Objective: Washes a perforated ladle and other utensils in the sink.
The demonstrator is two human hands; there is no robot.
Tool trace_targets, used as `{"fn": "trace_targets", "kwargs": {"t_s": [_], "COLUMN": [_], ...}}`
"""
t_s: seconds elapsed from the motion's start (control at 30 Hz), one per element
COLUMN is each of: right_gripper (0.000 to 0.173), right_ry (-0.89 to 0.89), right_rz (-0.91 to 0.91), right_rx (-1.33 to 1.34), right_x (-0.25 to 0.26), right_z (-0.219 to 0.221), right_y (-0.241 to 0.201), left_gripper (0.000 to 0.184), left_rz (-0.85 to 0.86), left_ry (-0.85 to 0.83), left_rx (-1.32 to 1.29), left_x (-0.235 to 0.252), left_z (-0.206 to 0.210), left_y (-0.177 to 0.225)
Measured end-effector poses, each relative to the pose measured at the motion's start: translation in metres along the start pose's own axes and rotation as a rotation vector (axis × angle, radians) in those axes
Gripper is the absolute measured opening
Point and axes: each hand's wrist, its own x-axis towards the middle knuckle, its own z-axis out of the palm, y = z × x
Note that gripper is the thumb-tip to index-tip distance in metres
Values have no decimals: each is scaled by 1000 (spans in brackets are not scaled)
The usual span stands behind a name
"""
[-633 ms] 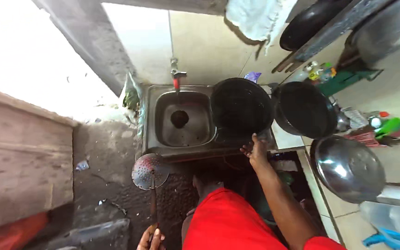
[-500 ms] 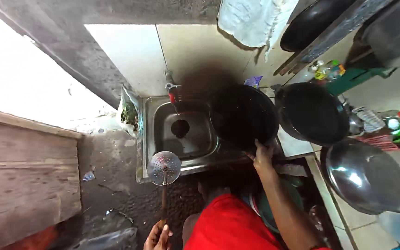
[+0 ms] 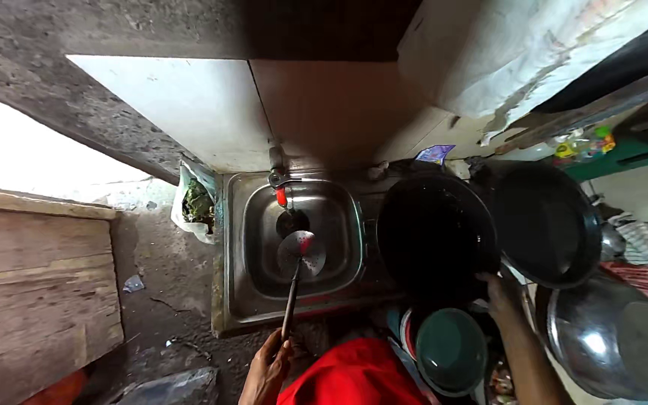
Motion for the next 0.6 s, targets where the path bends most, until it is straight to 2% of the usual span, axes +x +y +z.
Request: {"fn": "trace_targets", "kwargs": {"t_s": [0.07, 0.1, 0.17, 0.2, 0.27, 0.3, 0.37, 0.43, 0.5, 0.6], "right_gripper": [61, 58, 58, 53, 38, 32, 26, 29, 45, 65], "right_ry": [-29, -22, 62, 119, 135, 58, -98, -107, -23, 148], "right_rz": [-11, -73, -319, -469, -764, -872, -963, -904, -688, -370], "right_rx": [-198, -396, -728, -757, -582, -412, -215, -261, -327, -297], "right_x": [8, 7, -17, -41, -98, -122, -149, -139, -97, -19], "right_z": [-15, -24, -31, -25, 16, 51, 136, 226, 299, 360], "right_y": [-8, -16, -47, -66, -102, -111, -124, -132, -143, -162], "left_gripper": [38, 37, 37, 38, 39, 40, 42, 47, 54, 57], "left_rz": [-11, -11, 13, 40, 91, 109, 138, 167, 197, 206], "left_ry": [-31, -47, -97, -121, -167, -196, -257, -301, -319, -358], "left_rx": [7, 2, -2, 15, 48, 68, 128, 223, 341, 479], "left_x": [13, 19, 36, 45, 62, 71, 91, 112, 137, 168], "left_z": [-4, -5, -10, -12, -14, -15, -18, -20, -22, -28], "left_y": [11, 17, 27, 33, 48, 57, 76, 96, 112, 127]}}
